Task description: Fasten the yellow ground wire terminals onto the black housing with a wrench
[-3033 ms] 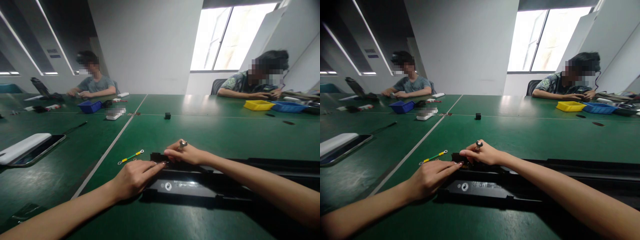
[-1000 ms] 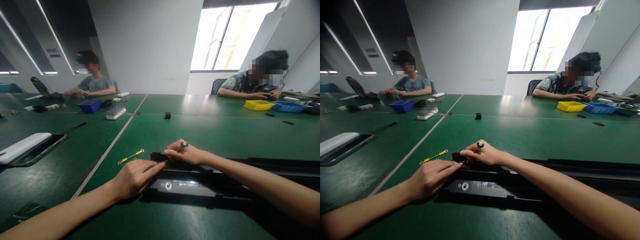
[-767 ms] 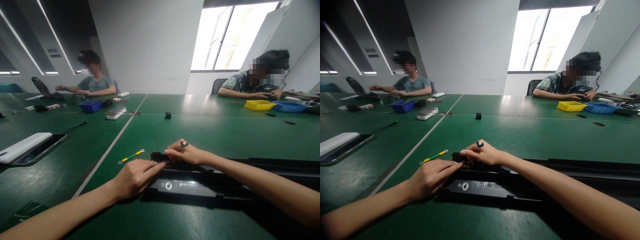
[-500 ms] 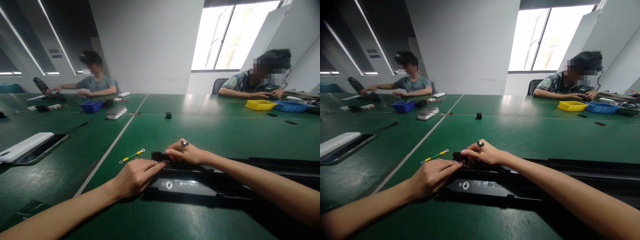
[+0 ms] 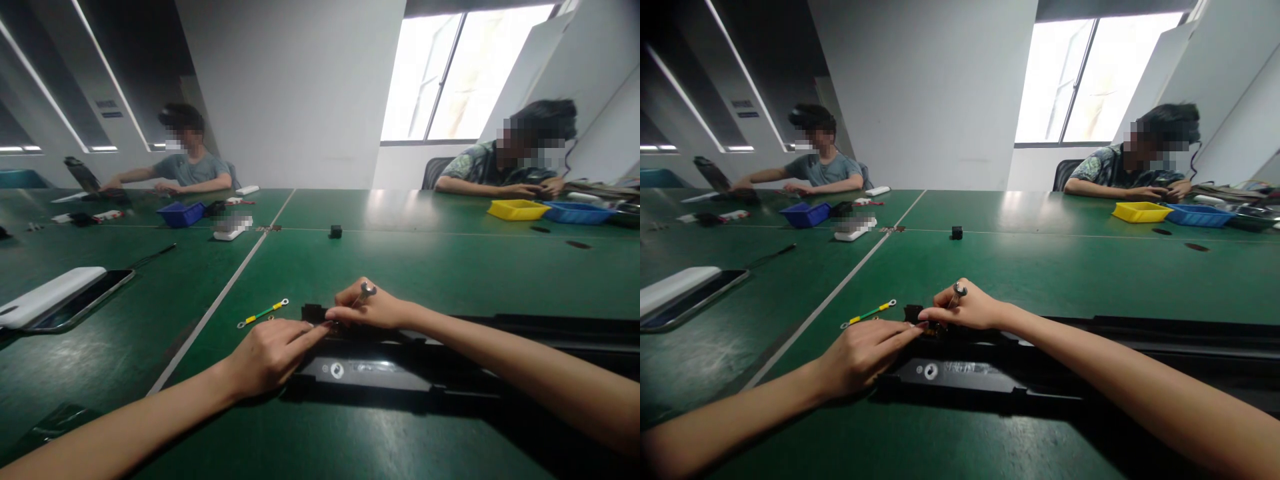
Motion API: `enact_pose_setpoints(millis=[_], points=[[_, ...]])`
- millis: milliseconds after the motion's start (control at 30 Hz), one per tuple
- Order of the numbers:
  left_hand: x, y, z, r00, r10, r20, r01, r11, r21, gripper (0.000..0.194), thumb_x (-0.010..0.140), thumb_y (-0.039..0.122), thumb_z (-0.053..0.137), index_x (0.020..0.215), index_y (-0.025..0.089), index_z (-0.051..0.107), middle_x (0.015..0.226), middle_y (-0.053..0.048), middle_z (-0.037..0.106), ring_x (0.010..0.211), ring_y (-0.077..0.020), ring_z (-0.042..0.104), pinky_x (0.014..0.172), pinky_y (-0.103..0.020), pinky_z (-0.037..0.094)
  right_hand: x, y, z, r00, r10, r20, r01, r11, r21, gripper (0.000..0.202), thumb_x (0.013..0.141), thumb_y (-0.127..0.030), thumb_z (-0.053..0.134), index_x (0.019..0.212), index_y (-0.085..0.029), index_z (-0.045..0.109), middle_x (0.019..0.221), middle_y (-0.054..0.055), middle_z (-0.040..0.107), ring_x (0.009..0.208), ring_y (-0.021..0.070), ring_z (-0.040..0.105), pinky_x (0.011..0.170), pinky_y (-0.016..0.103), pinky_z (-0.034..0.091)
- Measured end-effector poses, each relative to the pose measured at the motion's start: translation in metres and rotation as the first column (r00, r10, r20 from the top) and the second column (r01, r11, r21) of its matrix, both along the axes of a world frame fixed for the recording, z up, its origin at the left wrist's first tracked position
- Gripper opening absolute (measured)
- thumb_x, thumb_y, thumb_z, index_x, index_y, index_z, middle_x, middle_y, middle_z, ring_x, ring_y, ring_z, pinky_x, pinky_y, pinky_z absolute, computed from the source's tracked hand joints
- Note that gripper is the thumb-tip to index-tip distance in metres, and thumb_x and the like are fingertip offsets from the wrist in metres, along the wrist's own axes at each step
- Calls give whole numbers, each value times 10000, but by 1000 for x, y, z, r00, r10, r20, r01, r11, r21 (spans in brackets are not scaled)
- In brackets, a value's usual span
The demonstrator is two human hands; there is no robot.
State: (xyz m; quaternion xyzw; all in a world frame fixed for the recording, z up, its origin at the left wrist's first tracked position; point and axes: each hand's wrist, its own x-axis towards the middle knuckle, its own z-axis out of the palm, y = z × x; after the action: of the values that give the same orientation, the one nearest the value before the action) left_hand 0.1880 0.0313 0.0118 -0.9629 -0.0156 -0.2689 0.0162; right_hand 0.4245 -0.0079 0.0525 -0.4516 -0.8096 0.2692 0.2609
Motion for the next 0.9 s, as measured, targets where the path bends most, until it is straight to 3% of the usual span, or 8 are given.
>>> enact_pose_setpoints(millis=[233,367,567,900], points=[[-2,1,-3,1000,-1,0,1,1000,8,409,924,119,395,1331,132,434,1040,-126,660,873,-226,644,697,-349,556,-1,-2,3,998,2,-61,-7,997,-80,445,770,-508,624,594,-102,580,485,-23,480,461,70,408,423,178,300],[0,0,-2,1000,3,3,-4,1000,5,401,929,125,391,1328,134,437,1024,-117,664,874,-221,646,706,-350,558,0,-3,6,993,63,-101,-73,993,-97,412,816,-493,575,685,-104,593,556,0,537,511,91,461,468,192,350],[-1,-1,-1,1000,10,-1,-10,1000,13,378,939,134,371,1307,124,455,1040,-123,664,880,-218,649,707,-347,559,3,0,6,986,154,-66,-153,988,20,357,899,-395,460,698,-117,559,623,-1,511,573,97,453,548,212,367],[0,-1,0,1000,12,17,-12,1000,19,365,933,132,375,1284,121,477,1035,-122,666,879,-211,650,714,-339,560,5,0,3,985,123,-118,-128,991,-36,420,922,-437,419,698,-115,570,540,-19,495,514,92,465,525,208,377]])
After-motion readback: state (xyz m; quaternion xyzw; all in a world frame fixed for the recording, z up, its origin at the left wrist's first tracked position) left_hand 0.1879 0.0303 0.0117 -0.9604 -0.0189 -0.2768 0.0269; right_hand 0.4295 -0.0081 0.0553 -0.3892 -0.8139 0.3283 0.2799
